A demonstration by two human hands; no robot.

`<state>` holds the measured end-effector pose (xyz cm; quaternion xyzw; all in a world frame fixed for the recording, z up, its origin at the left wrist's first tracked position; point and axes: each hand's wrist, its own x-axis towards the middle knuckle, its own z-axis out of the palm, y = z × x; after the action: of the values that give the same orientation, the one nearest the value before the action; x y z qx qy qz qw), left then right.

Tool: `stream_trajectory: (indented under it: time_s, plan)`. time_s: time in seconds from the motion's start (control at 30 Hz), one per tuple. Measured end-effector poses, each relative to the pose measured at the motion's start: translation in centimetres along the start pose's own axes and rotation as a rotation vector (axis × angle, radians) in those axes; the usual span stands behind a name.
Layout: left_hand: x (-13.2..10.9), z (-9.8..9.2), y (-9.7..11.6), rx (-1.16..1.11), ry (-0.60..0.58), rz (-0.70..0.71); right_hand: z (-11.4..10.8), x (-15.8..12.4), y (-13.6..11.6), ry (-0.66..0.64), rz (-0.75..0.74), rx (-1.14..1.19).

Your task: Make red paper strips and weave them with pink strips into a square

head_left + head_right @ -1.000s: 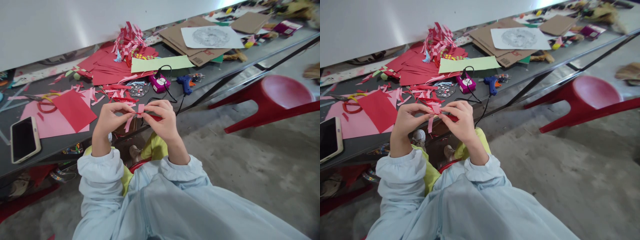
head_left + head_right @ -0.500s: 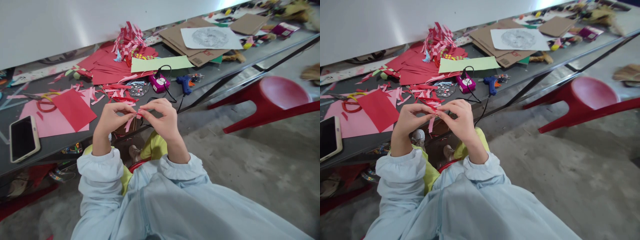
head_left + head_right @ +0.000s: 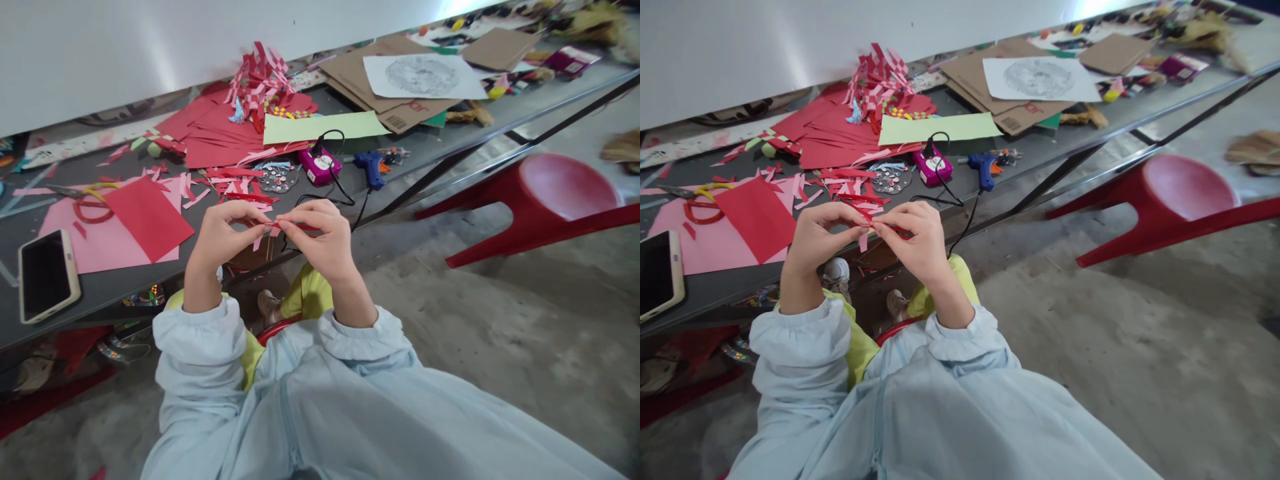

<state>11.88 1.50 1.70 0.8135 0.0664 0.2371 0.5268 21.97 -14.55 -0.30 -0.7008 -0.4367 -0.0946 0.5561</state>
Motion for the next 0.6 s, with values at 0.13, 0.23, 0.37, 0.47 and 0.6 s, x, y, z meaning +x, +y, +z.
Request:
stream_trajectory:
  time_s: [0.13,0.23,0.37,0.47,0.6]
  plan:
    - [-0.04,-0.13,-0.05,-0.001,0.009,0.027,-0.07,0.04,0.01,-0.007,-0.026,-0.023]
    - [0.01,-0.09,0.04,-0.002,0.009,0.031,-0.02,0.03,-0.02,-0.013,-0.027,-0.033]
    - [0.09,0.02,0.23,-0.013,0.013,0.028,0.08,-0.07,-0.04,-0.031,-0.032,-0.070]
    - [0.11,0.05,0.15,-0.020,0.045,-0.011,-0.03,-0.16,-0.02,-0.002,-0.041,-0.109]
    - [0.17,0.07,-0.23,-0.102,0.168,-0.098,-0.36,-0.10,0.19,0.203,-0.028,-0.103]
